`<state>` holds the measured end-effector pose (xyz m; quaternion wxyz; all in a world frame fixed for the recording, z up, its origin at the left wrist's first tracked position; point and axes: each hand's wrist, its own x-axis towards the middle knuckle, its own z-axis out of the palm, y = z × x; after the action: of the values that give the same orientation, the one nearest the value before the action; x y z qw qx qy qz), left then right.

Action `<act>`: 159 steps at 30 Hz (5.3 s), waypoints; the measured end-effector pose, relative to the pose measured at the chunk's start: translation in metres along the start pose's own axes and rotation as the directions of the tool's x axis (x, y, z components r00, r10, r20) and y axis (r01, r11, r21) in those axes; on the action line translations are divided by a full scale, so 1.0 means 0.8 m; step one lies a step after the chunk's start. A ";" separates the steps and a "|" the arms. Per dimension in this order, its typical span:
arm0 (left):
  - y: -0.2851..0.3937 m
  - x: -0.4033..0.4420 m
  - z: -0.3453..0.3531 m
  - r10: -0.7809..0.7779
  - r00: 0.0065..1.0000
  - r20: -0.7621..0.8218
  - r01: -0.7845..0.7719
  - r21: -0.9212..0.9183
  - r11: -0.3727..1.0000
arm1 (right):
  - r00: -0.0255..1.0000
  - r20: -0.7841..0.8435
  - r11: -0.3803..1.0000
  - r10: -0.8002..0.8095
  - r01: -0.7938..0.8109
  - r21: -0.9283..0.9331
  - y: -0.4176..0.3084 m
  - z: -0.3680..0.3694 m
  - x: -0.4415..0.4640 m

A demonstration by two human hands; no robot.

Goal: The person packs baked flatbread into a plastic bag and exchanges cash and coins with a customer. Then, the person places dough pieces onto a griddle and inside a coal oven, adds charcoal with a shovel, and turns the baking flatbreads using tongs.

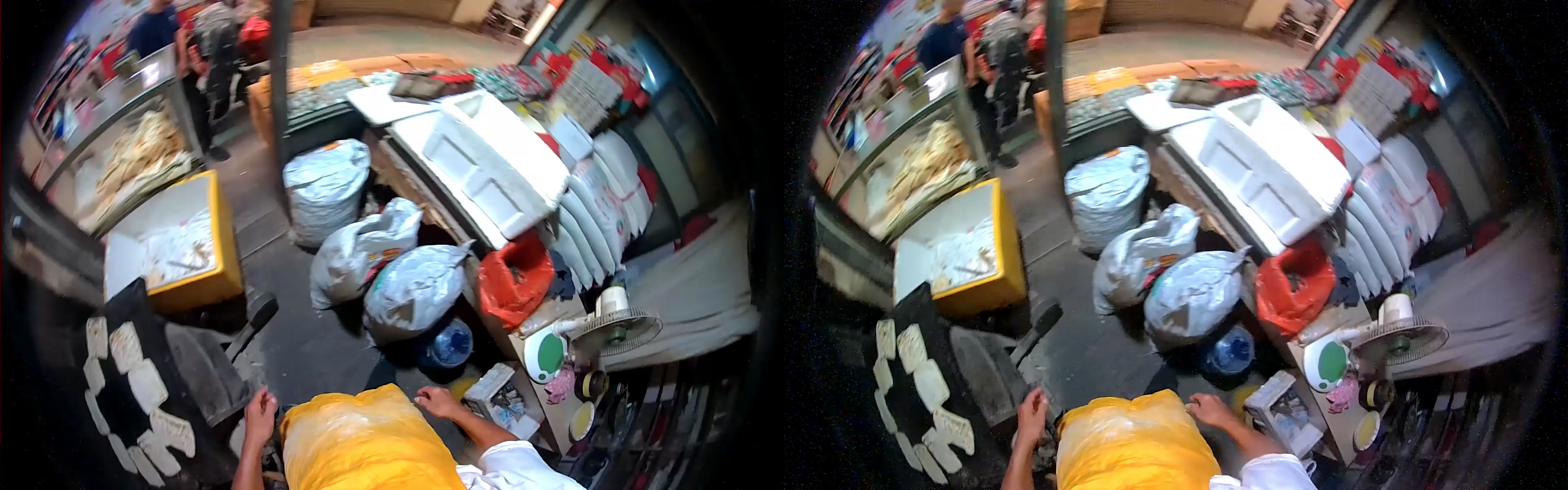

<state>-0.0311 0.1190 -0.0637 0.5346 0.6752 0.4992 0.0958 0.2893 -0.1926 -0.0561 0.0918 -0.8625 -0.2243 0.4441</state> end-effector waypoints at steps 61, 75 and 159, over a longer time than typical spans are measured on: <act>0.720 0.452 0.576 0.007 0.576 0.817 -0.770 0.540 0.341 | 0.776 -0.612 0.749 -0.151 0.494 0.442 0.092 -0.355 0.152; 0.818 0.372 0.449 0.572 0.800 0.183 -0.459 -0.428 0.779 | 0.831 -0.514 0.651 -0.213 0.512 0.560 0.081 -0.349 0.150; 0.350 0.058 0.067 0.355 0.830 0.430 -0.319 -0.156 0.935 | 0.519 0.297 0.547 -0.802 0.436 0.715 -0.327 -0.258 0.086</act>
<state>0.1867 0.1411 0.1245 0.6359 0.7350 0.2303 0.0486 0.4110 0.0787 0.1092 0.4232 -0.4576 -0.4088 0.6666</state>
